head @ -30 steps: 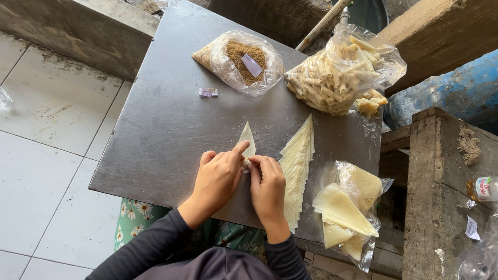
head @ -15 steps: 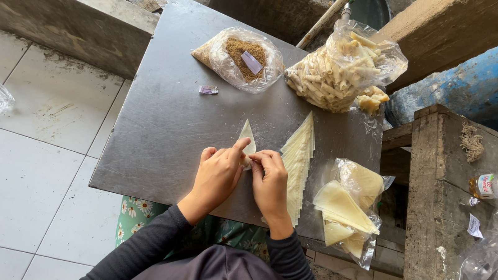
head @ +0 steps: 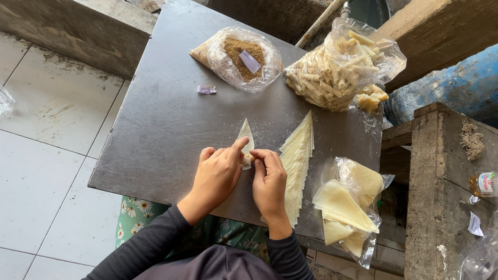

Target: The person places a small amount of brown filling onto triangular dough sheets and rolls them into tight cylinder shapes, handling the sheets one at a time and placing the finished rolls back into a plastic bag.

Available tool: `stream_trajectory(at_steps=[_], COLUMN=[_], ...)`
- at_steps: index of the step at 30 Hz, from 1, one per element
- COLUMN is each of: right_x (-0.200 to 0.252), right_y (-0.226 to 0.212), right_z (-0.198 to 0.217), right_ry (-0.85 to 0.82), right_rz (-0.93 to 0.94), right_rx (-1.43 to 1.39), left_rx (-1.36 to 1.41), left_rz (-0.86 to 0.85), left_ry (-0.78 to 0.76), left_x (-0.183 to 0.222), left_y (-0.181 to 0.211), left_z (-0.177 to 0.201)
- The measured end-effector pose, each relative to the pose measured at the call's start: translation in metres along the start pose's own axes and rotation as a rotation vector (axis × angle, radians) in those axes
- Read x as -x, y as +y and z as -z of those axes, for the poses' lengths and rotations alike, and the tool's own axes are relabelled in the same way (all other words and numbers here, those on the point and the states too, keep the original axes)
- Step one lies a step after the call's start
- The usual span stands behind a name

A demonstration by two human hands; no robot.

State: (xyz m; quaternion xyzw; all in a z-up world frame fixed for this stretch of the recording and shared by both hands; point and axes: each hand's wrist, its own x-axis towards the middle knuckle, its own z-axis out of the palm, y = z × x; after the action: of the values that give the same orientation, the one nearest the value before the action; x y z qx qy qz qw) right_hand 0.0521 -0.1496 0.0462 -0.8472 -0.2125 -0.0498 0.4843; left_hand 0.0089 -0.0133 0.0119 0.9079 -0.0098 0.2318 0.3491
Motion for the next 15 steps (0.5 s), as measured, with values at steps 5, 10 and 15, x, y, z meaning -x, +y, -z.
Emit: stream_trajectory(at_steps=[5,10,15], right_x=[-0.002,-0.006,-0.01], right_y=[0.0,0.0,0.0], right_z=[-0.005,-0.007,-0.008], right_ry=[0.005,-0.005,-0.023], right_rz=[0.031,0.018,-0.018], right_rx=[0.02,0.083,0.079], left_rx=[0.001,0.013,0.128], left_rz=[0.018,0.018,-0.018], left_ry=[-0.015,-0.02,0.023], left_x=[-0.001,-0.001,0.0], left_y=[0.0,0.0,-0.001], left_z=[0.0,0.001,0.009])
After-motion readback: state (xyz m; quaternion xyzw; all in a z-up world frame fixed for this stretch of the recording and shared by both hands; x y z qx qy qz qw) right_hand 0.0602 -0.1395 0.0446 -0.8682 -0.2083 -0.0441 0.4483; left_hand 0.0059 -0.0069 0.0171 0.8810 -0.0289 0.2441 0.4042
